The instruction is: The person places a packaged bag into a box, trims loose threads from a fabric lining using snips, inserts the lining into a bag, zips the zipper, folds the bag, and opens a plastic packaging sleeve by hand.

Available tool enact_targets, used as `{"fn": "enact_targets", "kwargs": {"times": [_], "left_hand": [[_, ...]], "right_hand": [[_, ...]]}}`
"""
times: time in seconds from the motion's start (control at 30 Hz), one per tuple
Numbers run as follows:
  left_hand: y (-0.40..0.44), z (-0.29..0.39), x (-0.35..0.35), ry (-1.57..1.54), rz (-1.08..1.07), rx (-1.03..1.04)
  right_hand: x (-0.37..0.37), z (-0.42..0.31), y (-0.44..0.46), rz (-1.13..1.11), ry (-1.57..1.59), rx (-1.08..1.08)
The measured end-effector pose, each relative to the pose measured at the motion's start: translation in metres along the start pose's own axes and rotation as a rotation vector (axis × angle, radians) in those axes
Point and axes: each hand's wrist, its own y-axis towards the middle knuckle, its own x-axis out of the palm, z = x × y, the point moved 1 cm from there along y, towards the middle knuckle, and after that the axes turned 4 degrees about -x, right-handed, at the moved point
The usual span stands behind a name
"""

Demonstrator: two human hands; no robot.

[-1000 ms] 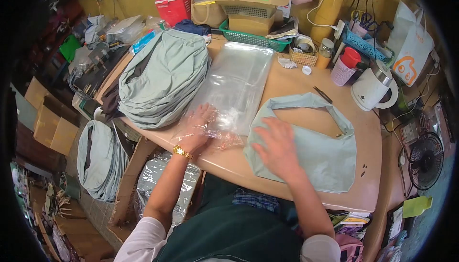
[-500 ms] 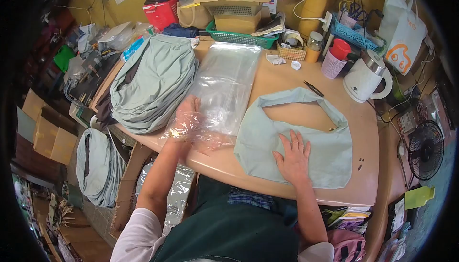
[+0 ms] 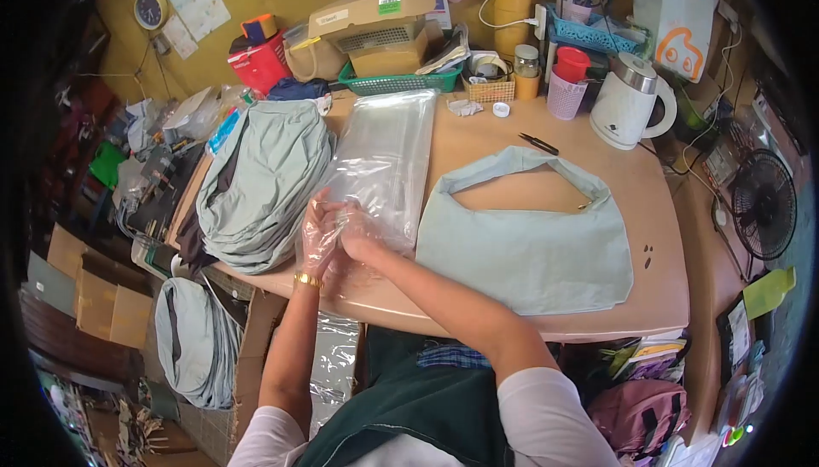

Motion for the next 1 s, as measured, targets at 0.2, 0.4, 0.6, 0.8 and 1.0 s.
{"fn": "enact_targets", "kwargs": {"times": [0.2, 0.4, 0.6, 0.8, 1.0], "left_hand": [[-0.014, -0.011, -0.021, 1.156, 0.214, 0.309], [0.000, 0.007, -0.022, 0.591, 0.264, -0.043], [-0.001, 0.004, -0.029, 0.807, 0.264, 0.060], [-0.008, 0.002, -0.025, 0.639, 0.255, -0.014], [-0.002, -0.039, -0.055, 0.723, 0.259, 0.141]], "right_hand": [[-0.034, -0.040, 0.006, 0.009, 0.207, -0.091], [-0.022, -0.031, -0.022, 0.264, -0.623, -0.477], [-0.043, -0.070, -0.013, -0.535, -0.531, -0.102], [-0.019, -0.036, -0.011, -0.287, -0.416, -0.135], [-0.005, -0.023, -0.013, -0.273, -0.552, -0.120]]}}
